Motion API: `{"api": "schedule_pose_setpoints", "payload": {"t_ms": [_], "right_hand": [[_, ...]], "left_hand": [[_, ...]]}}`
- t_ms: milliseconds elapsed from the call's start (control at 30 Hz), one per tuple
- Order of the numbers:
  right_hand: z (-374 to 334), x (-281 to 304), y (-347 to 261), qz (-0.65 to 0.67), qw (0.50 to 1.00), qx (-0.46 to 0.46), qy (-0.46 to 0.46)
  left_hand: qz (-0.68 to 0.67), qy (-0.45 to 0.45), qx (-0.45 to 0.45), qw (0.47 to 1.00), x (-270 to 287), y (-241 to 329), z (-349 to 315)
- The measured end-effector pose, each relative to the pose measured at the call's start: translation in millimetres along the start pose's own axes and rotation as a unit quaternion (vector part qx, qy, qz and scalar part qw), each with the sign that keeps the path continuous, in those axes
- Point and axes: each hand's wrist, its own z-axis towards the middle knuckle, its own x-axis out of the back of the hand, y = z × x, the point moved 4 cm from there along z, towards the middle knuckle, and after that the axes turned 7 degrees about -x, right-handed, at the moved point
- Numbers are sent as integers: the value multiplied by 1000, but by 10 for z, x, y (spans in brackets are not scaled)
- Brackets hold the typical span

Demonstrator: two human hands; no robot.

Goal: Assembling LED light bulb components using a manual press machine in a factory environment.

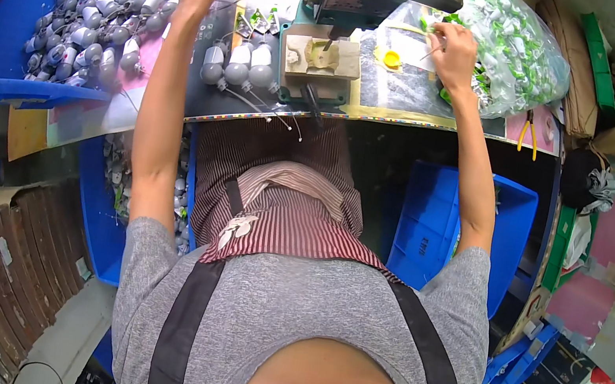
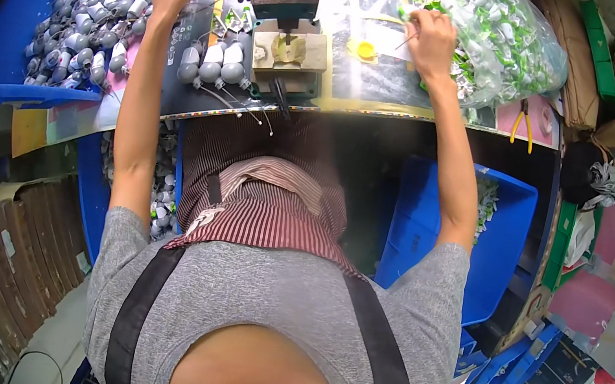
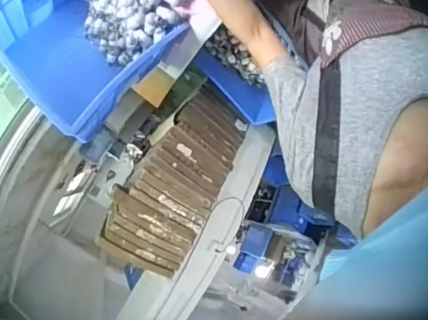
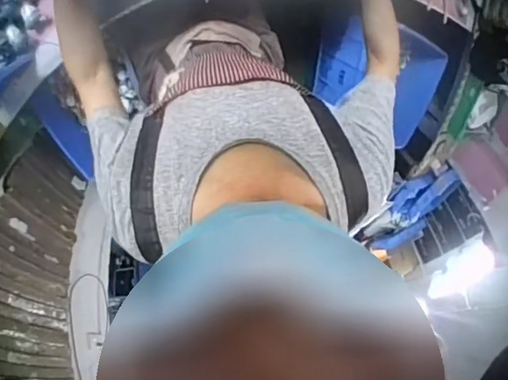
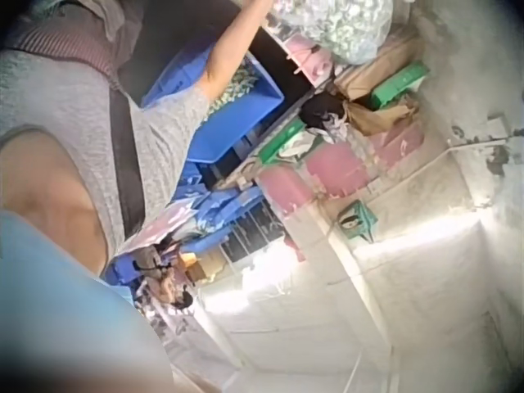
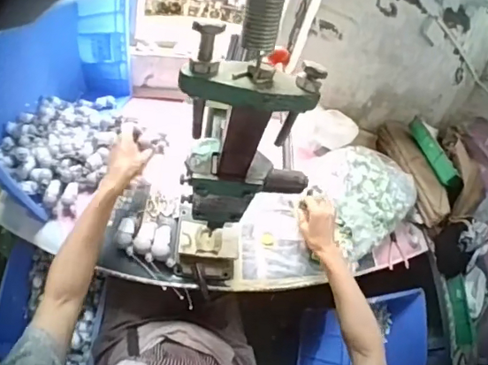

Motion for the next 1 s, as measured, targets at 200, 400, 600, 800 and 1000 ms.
{"api": "schedule_pose_setpoints", "payload": {"t_ms": [200,400,600,800,1000], "right_hand": [[-246,23,-110,281,923,-261,27],[-494,25,-226,587,683,-434,-23],[-559,399,-638,458,807,-371,-10],[-614,402,-1653,361,925,-103,53],[-490,199,-1975,284,956,-43,62]], "left_hand": [[-590,90,-16,802,274,147,-543],[-766,-44,125,629,119,298,-1278],[-707,-155,182,666,-26,607,-1640],[-664,-141,184,711,-134,743,-1751],[-660,-147,209,706,-169,712,-1802]]}}
